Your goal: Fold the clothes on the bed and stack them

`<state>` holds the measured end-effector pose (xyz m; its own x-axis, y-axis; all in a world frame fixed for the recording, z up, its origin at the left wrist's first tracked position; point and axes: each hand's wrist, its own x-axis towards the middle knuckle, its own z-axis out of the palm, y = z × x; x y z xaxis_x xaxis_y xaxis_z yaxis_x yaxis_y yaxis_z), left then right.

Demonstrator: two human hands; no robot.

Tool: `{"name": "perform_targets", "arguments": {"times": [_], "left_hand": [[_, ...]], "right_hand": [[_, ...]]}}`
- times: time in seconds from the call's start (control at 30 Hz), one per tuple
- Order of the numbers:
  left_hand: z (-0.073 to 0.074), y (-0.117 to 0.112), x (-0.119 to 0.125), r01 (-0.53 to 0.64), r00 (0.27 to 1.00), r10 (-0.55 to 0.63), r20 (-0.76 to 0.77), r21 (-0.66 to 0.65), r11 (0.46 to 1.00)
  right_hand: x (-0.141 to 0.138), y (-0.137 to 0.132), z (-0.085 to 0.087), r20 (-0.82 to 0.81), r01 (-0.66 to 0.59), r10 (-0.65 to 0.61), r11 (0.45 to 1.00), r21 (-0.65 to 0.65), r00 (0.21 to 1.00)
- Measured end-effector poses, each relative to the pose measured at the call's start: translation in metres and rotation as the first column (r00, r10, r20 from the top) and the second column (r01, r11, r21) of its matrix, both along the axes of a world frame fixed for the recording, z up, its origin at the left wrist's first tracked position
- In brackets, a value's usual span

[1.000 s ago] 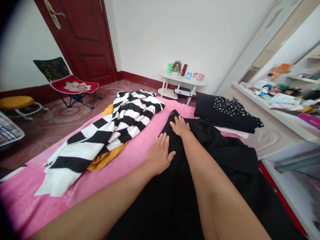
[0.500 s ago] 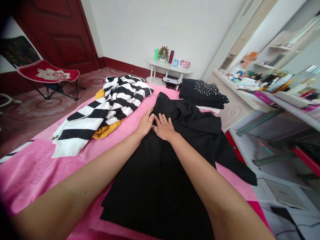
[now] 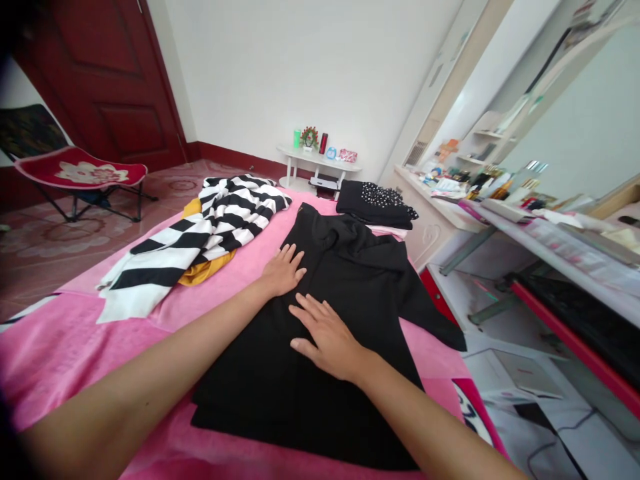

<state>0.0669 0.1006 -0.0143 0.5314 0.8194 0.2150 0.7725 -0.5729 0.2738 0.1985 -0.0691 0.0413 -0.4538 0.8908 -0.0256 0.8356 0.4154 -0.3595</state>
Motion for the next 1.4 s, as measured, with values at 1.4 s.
{"name": "perform_targets", "arguments": {"times": [1.4], "left_hand": [[0.001,0.004,-0.001,0.086,0.995,-0.086,0.059,-0.004,0.996]], "right_hand": [[0.095,0.051,0.044,-0.035,0.444,-0.476,0.791,0.421,0.879]]}}
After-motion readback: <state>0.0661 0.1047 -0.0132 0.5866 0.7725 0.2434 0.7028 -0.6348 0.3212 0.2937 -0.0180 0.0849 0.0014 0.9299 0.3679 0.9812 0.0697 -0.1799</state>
